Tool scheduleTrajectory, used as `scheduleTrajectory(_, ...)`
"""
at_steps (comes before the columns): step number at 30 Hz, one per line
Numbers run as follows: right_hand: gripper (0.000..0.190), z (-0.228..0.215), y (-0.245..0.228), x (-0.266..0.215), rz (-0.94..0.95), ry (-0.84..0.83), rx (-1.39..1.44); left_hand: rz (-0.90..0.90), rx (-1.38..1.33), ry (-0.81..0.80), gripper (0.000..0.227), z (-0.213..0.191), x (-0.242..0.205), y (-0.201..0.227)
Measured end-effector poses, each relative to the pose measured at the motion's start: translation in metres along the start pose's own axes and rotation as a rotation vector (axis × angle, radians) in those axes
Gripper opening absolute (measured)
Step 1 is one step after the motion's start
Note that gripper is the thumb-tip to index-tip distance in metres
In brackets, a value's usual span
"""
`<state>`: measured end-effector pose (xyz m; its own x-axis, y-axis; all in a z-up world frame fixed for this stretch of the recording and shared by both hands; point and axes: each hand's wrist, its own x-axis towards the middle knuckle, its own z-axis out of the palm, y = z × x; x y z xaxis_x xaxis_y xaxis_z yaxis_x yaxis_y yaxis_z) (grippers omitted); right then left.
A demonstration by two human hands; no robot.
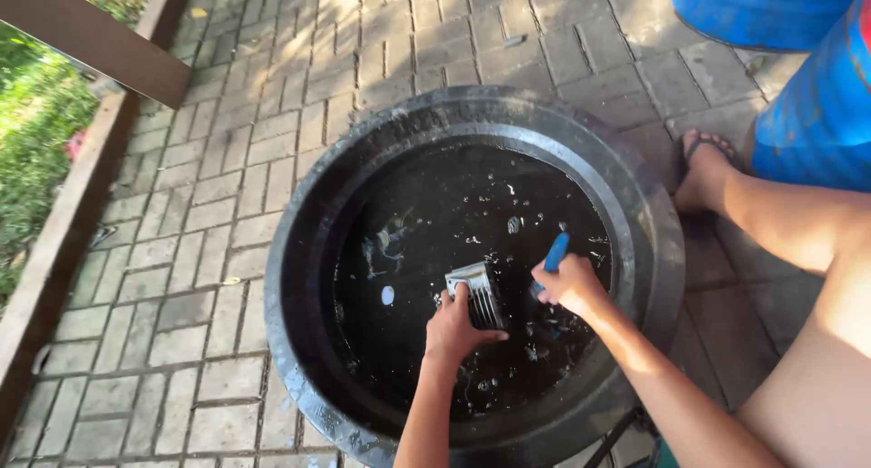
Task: Cleaning a motorcycle cylinder block by scrubbing it with a brush in a basin of solvent.
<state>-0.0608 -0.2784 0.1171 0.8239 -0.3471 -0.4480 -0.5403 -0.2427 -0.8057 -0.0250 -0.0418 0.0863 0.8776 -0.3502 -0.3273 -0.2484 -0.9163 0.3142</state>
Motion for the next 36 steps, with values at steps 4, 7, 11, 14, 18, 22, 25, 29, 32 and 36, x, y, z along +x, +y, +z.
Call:
scheduleTrajectory(4,0.037,0.017,-0.047,-0.03,-0.221,-0.01,0.349,-0.026,-0.082,-0.01,0.112,-0.005,-0.01,0.009)
scheduleTrajectory(7,0.029,0.057,-0.027,0.01,-0.358,-0.151,0.531,-0.093,-0.111,-0.037,0.122,-0.005,0.002,0.012)
scheduleTrajectory(11,0.017,0.061,-0.022,0.01,-0.437,0.063,0.423,-0.141,-0.113,-0.069,0.126,-0.009,-0.001,0.018)
scheduleTrajectory(14,0.018,0.057,-0.021,0.005,-0.424,-0.051,0.488,-0.159,-0.129,-0.09,0.129,-0.009,-0.005,0.023)
scheduleTrajectory(18,0.019,0.061,-0.013,0.023,-0.461,0.032,0.341,-0.113,-0.282,-0.064,0.106,-0.031,-0.016,0.037)
scheduleTrajectory(22,0.021,0.045,-0.027,0.014,-0.381,0.087,0.429,-0.208,-0.463,0.02,0.08,-0.008,0.003,0.021)
scheduleTrajectory(25,0.021,0.032,-0.035,0.008,-0.37,0.138,0.457,-0.287,-0.513,0.113,0.073,0.005,0.012,0.012)
scheduleTrajectory(29,0.021,0.027,-0.039,0.004,-0.341,0.142,0.463,-0.197,-0.524,0.092,0.052,0.011,0.02,-0.01)
scheduleTrajectory(32,0.023,0.028,-0.039,-0.001,-0.327,0.126,0.457,-0.17,-0.546,0.066,0.042,0.006,0.017,-0.012)
scheduleTrajectory(36,0.022,0.032,-0.035,0.002,-0.309,0.131,0.486,-0.271,-0.597,0.158,0.05,0.03,0.04,-0.028)
